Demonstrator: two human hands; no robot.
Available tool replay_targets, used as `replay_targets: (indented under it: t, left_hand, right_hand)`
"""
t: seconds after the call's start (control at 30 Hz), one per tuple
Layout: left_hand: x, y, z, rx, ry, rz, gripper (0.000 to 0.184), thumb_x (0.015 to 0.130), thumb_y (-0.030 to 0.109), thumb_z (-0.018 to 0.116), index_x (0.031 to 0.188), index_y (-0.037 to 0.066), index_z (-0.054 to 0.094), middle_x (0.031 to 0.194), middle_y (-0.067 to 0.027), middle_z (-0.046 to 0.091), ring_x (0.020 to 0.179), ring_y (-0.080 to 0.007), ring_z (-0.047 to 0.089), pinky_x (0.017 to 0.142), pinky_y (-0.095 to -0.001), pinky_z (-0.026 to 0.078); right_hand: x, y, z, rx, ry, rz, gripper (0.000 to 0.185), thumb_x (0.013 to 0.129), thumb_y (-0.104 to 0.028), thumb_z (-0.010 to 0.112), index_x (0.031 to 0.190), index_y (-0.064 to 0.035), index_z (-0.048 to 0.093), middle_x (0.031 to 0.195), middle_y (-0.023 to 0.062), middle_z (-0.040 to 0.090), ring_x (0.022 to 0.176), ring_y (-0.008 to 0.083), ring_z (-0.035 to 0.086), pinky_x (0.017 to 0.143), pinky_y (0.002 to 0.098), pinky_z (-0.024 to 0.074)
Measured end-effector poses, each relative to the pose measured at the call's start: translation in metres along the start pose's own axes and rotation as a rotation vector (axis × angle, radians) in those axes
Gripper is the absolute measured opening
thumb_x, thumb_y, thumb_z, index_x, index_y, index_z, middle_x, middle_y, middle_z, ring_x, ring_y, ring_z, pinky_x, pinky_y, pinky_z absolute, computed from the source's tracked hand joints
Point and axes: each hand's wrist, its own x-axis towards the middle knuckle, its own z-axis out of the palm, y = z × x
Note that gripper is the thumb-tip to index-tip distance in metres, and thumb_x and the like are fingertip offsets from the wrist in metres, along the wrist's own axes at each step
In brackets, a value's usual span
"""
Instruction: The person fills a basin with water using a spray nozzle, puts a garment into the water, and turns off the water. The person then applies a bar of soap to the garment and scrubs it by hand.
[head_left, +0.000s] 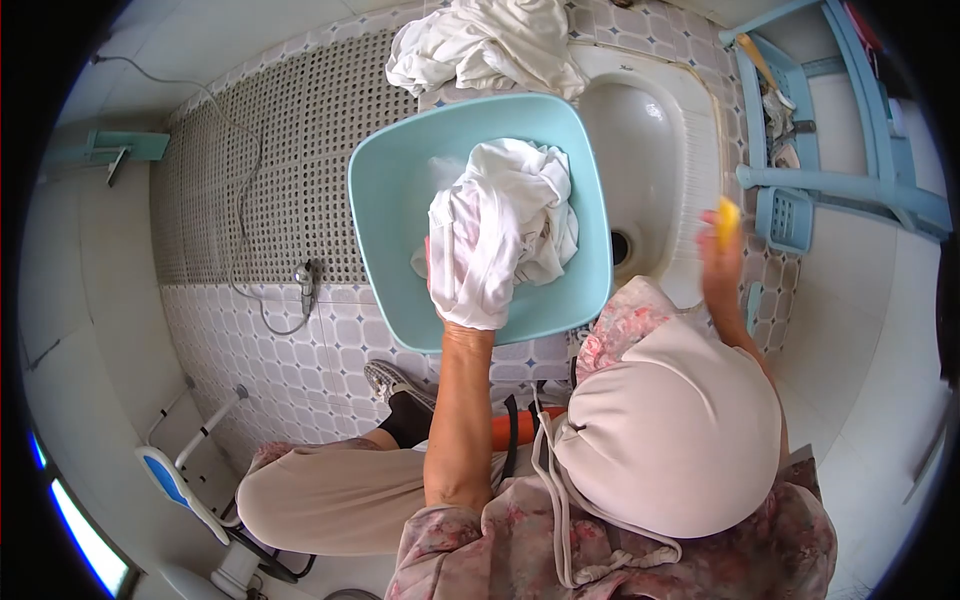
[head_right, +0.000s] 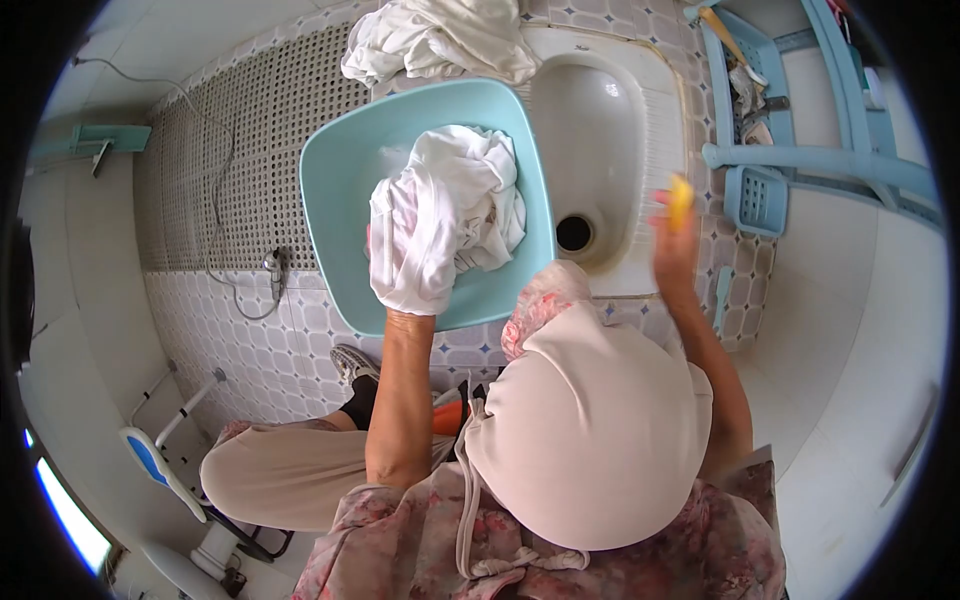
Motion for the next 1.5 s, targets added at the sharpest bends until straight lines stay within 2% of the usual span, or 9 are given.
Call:
replay_targets:
  t: [0.13, 0.27, 0.43, 0.53, 0.63, 0.93, 1.1, 1.37, 1.5]
  left_hand:
    - [-0.005, -0.007, 0.005, -0.262, -0.007, -0.081, 0.044, 0.096, 0.03, 0.049, 0.136, 0.01, 0.05, 0.136, -0.0119, 0.052, 0.127, -0.0308, 0.047, 0.109, -0.0432, 0.035]
    - [-0.031, -0.041, 0.03, -1.364, 0.105, -0.377, 0.048, 0.099, 0.037, 0.044, 0.141, 0.014, 0.044, 0.135, -0.0102, 0.051, 0.124, -0.028, 0.049, 0.107, -0.0441, 0.038]
    - [-0.03, -0.04, 0.031, -2.029, 0.325, -0.587, 0.052, 0.103, 0.046, 0.035, 0.143, 0.013, 0.041, 0.141, -0.01, 0.048, 0.123, -0.0289, 0.052, 0.106, -0.0463, 0.04]
    - [-0.017, -0.032, 0.011, -2.201, -0.081, -0.63, 0.058, 0.102, 0.047, 0.032, 0.149, 0.012, 0.03, 0.149, -0.0112, 0.039, 0.135, -0.0276, 0.039, 0.113, -0.0433, 0.03]
    - [-0.015, -0.016, 0.011, -2.24, -0.011, -0.635, 0.06, 0.103, 0.049, 0.029, 0.149, 0.011, 0.031, 0.15, -0.0116, 0.037, 0.137, -0.0283, 0.036, 0.113, -0.044, 0.031]
    - [-0.023, -0.058, 0.014, -2.453, 0.052, -0.195, 0.075, 0.097, 0.064, 0.03, 0.149, 0.01, 0.031, 0.149, -0.0115, 0.037, 0.136, -0.027, 0.037, 0.113, -0.0438, 0.031]
    - [-0.016, -0.028, 0.009, -2.285, 0.014, -0.671, 0.094, 0.087, 0.078, 0.037, 0.149, 0.008, 0.031, 0.147, -0.0107, 0.04, 0.131, -0.0287, 0.043, 0.113, -0.0446, 0.031]
    - [0.0, -0.018, -0.003, -2.066, 0.113, -0.684, 0.094, 0.087, 0.077, 0.037, 0.152, 0.01, 0.027, 0.15, -0.0117, 0.038, 0.138, -0.0305, 0.036, 0.113, -0.0439, 0.032]
    - [-0.008, -0.013, -0.001, -2.082, 0.08, -0.811, 0.092, 0.089, 0.073, 0.04, 0.15, 0.004, 0.029, 0.151, -0.0132, 0.037, 0.135, -0.0328, 0.041, 0.113, -0.045, 0.034]
  right_hand:
    - [-0.008, -0.066, 0.108, 0.238, -0.395, -0.43, 0.059, 0.087, 0.004, 0.054, 0.144, -0.0075, 0.04, 0.128, 0.0113, 0.056, 0.112, 0.0229, 0.057, 0.095, 0.037, 0.045]
    - [-0.015, -0.147, 0.183, 0.029, -0.831, -0.918, 0.057, 0.084, -0.009, 0.065, 0.138, -0.0095, 0.047, 0.129, 0.0131, 0.053, 0.117, 0.0332, 0.05, 0.102, 0.043, 0.0398]
    - [-0.02, -0.151, 0.244, -0.237, -0.686, -1.047, 0.057, 0.089, -0.033, 0.061, 0.141, -0.0156, 0.044, 0.134, 0.0083, 0.051, 0.123, 0.0343, 0.042, 0.102, 0.048, 0.0378]
    - [0.017, -0.137, 0.262, -0.351, -0.528, -0.867, 0.053, 0.089, -0.032, 0.061, 0.136, -0.0133, 0.046, 0.125, 0.0084, 0.056, 0.114, 0.0337, 0.047, 0.098, 0.0472, 0.0394]
    - [0.027, -0.129, 0.259, -0.337, -0.499, -0.806, 0.049, 0.087, -0.032, 0.062, 0.131, -0.012, 0.05, 0.109, 0.0094, 0.063, 0.102, 0.0314, 0.051, 0.09, 0.045, 0.0436]
    - [-0.029, -0.151, 0.255, -0.096, -0.692, -1.032, 0.056, 0.086, -0.038, 0.064, 0.135, -0.0149, 0.05, 0.13, 0.0092, 0.056, 0.119, 0.0319, 0.045, 0.099, 0.0465, 0.0403]
    - [0.04, -0.143, 0.262, -0.51, -0.543, -0.625, 0.055, 0.087, -0.035, 0.062, 0.135, -0.0134, 0.049, 0.127, 0.0127, 0.056, 0.12, 0.0333, 0.044, 0.096, 0.0479, 0.0381]
    - [-0.028, -0.15, 0.241, -0.282, -0.427, -0.816, 0.055, 0.086, -0.023, 0.057, 0.137, -0.0072, 0.045, 0.139, 0.0192, 0.04, 0.121, 0.0367, 0.043, 0.1, 0.0506, 0.0345]
    - [0.01, -0.13, 0.255, -0.338, -0.46, -0.561, 0.059, 0.085, -0.018, 0.056, 0.14, -0.0038, 0.039, 0.139, 0.0225, 0.041, 0.114, 0.0407, 0.047, 0.097, 0.0502, 0.0391]
